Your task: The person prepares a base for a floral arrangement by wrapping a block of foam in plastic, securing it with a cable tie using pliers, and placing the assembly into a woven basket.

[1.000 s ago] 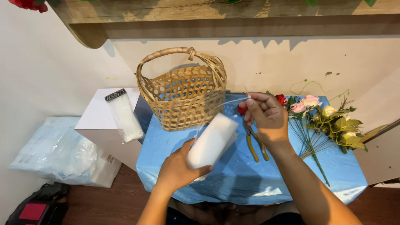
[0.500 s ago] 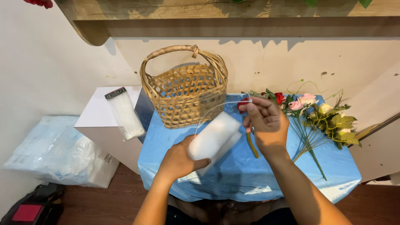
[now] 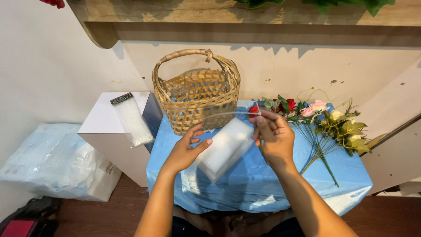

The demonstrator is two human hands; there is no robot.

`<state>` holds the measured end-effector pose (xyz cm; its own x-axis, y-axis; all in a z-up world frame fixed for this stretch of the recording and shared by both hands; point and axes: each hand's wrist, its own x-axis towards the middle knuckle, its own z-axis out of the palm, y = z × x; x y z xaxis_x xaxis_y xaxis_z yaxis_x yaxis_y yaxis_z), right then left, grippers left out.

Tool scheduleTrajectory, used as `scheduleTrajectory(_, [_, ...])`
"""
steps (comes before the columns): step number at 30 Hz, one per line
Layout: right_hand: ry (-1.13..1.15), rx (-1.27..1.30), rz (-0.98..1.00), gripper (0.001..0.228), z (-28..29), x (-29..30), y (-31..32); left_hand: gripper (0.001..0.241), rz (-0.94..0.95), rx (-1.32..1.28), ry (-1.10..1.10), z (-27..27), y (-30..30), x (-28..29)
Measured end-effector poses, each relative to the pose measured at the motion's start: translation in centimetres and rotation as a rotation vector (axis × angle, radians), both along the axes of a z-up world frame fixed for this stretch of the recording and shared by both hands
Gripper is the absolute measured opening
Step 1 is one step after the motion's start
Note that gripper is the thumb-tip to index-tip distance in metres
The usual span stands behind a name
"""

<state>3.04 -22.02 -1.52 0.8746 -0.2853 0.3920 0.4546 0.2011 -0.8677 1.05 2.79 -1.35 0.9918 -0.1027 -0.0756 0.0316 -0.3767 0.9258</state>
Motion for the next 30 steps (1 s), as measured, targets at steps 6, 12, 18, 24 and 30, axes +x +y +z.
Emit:
scheduleTrajectory(6, [0.137,-0.158,0.033,0.023,0.6,-1.4,0.3,0.047,0.106,0.313,-0.517,-2.7,-1.3,1.9])
scheduleTrajectory(12, [0.195,-0.159,0.116,0.029,-0.4,-1.8,1.0,0.037,-0.022,0.446,-0.449,0.4,-2.9,2.1])
scheduleTrajectory(18, [0.280,-0.130,0.139,0.028,-3.2,-1.2,0.6,0.029,-0.096,0.263,-0.278,-3.0,-2.4,4.6])
scheduleTrajectory(24, [0.530,-0.118,0.114,0.027,-7.5,-2.5,-0.3,0.028,-0.008,0.143,-0.179,-6.1,-2.7,6.1])
scheduleTrajectory(30, [0.683,-0.066,0.187,0.028,-10.7,-3.3,0.4,0.040,-0.023,0.192,-0.001,-5.7,-2.5,6.2])
